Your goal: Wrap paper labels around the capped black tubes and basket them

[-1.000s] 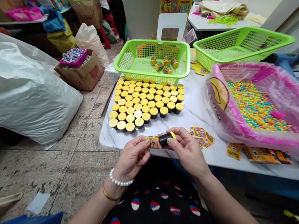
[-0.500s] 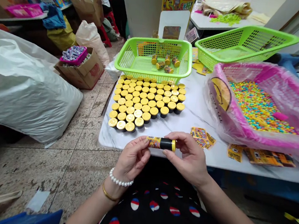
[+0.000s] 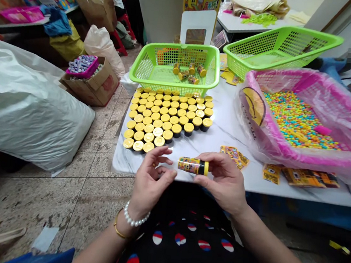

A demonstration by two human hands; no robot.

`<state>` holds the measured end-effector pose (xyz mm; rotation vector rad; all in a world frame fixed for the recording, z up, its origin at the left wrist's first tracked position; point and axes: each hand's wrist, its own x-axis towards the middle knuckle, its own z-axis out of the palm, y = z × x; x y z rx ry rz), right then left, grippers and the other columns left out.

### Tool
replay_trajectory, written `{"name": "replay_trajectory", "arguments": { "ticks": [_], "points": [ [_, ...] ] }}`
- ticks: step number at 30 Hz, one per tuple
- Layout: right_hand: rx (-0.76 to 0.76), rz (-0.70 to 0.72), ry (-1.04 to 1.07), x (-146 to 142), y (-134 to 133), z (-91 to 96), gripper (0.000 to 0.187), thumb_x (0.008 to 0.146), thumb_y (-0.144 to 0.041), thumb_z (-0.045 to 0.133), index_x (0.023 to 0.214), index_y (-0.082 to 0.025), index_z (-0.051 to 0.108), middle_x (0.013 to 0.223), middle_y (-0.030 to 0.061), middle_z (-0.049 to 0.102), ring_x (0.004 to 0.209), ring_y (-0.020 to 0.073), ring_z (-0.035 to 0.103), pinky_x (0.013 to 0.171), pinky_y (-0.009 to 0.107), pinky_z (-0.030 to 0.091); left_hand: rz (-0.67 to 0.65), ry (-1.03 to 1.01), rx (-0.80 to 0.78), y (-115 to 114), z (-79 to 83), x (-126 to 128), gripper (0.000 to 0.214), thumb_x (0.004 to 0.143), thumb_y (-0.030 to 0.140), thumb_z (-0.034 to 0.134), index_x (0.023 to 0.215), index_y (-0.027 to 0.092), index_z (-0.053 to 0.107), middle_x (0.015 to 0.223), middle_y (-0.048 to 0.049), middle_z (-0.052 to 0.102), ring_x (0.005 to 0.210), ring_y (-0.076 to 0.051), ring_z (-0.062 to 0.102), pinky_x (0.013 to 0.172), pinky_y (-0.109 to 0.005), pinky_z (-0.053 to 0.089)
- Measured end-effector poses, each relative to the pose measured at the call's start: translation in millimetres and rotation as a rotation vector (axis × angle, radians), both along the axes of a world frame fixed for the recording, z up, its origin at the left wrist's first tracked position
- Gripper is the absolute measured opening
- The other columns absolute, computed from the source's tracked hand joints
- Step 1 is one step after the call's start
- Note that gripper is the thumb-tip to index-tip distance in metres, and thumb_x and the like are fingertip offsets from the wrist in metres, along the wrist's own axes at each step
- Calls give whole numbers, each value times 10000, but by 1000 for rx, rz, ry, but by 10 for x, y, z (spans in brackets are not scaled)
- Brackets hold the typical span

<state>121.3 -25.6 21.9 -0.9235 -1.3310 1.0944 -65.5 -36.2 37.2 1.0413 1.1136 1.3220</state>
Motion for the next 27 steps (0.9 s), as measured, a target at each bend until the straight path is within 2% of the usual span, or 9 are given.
{"name": "replay_trajectory", "arguments": {
  "ticks": [2,4,7,13,15,17,20,24,27],
  "points": [
    [75,47,-105,10,16,4,340,757,-292,812,1046,-254,638,1042,54,655,965,219,663,760,330,592,-176,-3,-23,37,24,-10,496,748,236,805,1212,219,632,1201,-103,656,1033,-201,632,802,-270,544],
    [133,90,-238,29,25,13,387,764,-282,799,1118,-254,645,1152,87,627,1023,234,643,737,322,593,-279,-4,-100,73,28,-13,370,763,261,795,1108,181,689,1054,-89,699,935,-194,661,781,-273,542],
    [184,110,-353,82,15,34,397,819,-208,720,1202,-254,624,1219,100,603,965,205,656,761,331,596,-274,6,-176,99,7,-13,261,772,271,792,1001,165,723,913,-49,707,742,-133,640,682,-233,520],
    [287,43,-453,151,-15,102,321,823,-182,710,1133,-249,663,1049,67,700,869,190,675,779,346,585,-323,15,-104,91,7,-2,272,755,219,800,1010,168,722,964,-67,729,875,-176,680,808,-283,542],
    [195,61,-401,130,-14,113,241,807,-241,745,1043,-234,698,992,66,723,837,195,693,748,341,595,-325,134,13,88,30,2,254,767,224,790,1008,178,727,971,-76,729,892,-196,682,819,-315,551],
    [-26,132,-268,96,-18,110,175,822,-330,743,939,-206,704,813,45,731,684,175,697,632,310,598,-304,323,218,83,49,4,233,775,210,779,1005,198,741,999,-84,727,935,-214,677,859,-343,546],
    [-318,203,-31,57,-47,81,248,854,-409,706,934,-177,677,665,11,702,547,149,675,528,272,582,-279,516,475,77,36,4,270,807,158,739,1066,233,737,1075,-88,718,1010,-216,669,919,-351,530],
    [-331,144,-9,75,-106,16,282,816,-367,757,1017,-187,674,798,33,739,666,159,719,628,275,614,-277,399,342,88,-75,4,614,736,246,828,1302,226,593,1218,-126,652,999,-223,671,861,-341,556],
    [-254,61,-139,79,-122,-20,298,768,-349,804,1004,-199,703,899,56,748,763,173,726,717,286,614,-321,319,226,100,-145,12,430,814,280,762,1212,192,628,1083,-107,689,901,-196,683,779,-309,564]
  ]
}}
